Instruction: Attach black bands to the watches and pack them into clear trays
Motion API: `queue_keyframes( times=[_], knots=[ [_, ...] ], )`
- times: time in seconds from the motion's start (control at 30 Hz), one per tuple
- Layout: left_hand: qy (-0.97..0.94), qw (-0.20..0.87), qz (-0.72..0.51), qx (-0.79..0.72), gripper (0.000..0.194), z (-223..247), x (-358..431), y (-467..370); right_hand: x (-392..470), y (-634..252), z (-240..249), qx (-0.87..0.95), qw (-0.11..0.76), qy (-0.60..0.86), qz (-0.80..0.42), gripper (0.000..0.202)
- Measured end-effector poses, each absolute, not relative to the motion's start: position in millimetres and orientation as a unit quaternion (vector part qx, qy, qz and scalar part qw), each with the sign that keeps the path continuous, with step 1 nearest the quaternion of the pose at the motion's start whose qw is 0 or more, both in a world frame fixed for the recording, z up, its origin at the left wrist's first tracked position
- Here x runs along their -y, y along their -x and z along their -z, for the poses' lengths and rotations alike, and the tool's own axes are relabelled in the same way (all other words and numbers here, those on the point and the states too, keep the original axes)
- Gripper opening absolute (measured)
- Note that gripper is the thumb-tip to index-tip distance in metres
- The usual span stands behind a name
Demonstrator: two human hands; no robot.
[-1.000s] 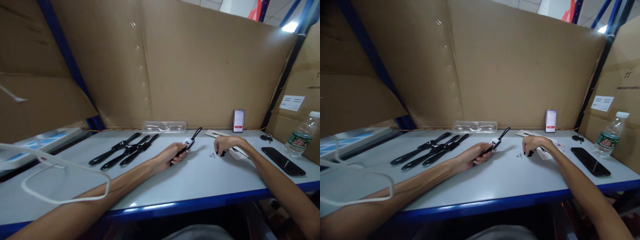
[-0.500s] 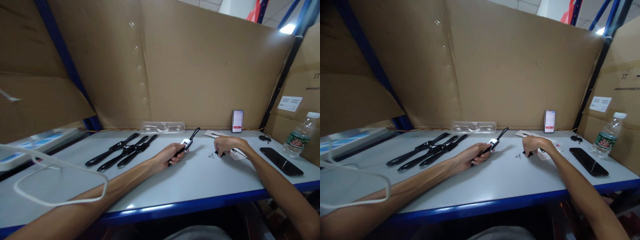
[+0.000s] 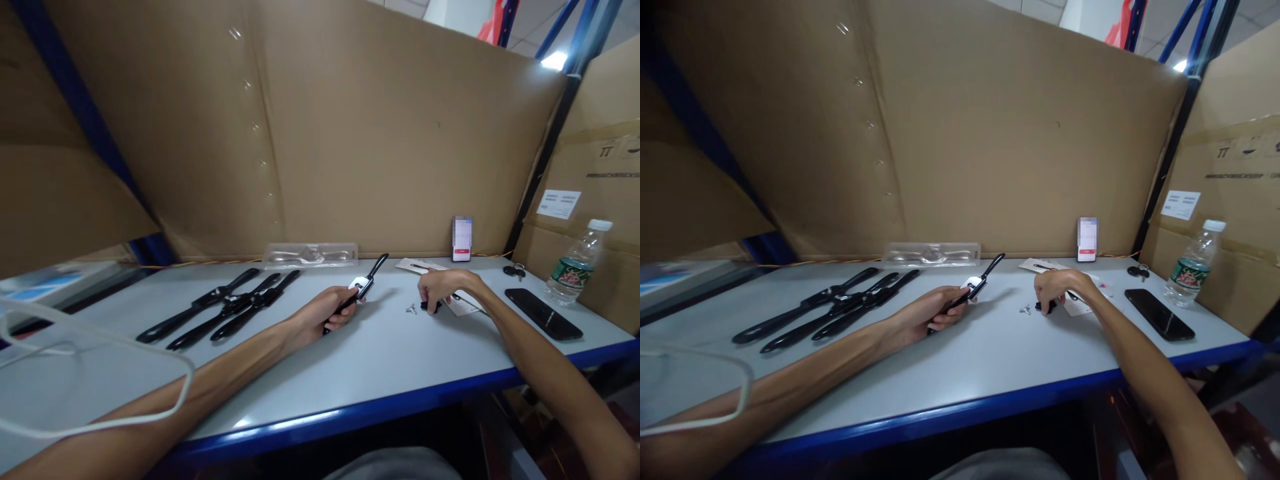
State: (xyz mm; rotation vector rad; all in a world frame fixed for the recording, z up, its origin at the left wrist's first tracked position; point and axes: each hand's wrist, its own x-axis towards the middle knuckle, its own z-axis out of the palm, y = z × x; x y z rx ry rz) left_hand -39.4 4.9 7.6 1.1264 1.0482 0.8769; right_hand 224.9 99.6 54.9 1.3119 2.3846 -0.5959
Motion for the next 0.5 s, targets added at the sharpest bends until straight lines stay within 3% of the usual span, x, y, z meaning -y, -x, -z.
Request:
queue_keyframes(
  times=[0.1, 0.23, 0.37, 0.43, 0.5],
  knots=[
    [-0.49, 0.635, -0.382, -0.458, 0.02, -7, -6, 41, -98, -226, -57, -0.85, 0.162, -0.453, 0.217, 0.039],
    [-0.465, 0.682, -0.353, -0.44, 0.024, -10, -5, 40, -96, -229, -64, -0.871, 0.092, -0.414, 0.25, 0.027],
    [-0.442, 0.737, -0.308, -0.409, 0.03, -14, -3, 37, -78, -215, -71, -0.893, -0.128, -0.37, 0.221, 0.014],
    [-0.444, 0.744, -0.294, -0.404, 0.034, -13, -3, 37, -64, -201, -68, -0.897, -0.237, -0.348, 0.133, 0.014],
    [-0.445, 0.747, -0.286, -0.404, 0.039, -12, -4, 37, -52, -185, -58, -0.905, -0.29, -0.31, 0.04, 0.014]
  ],
)
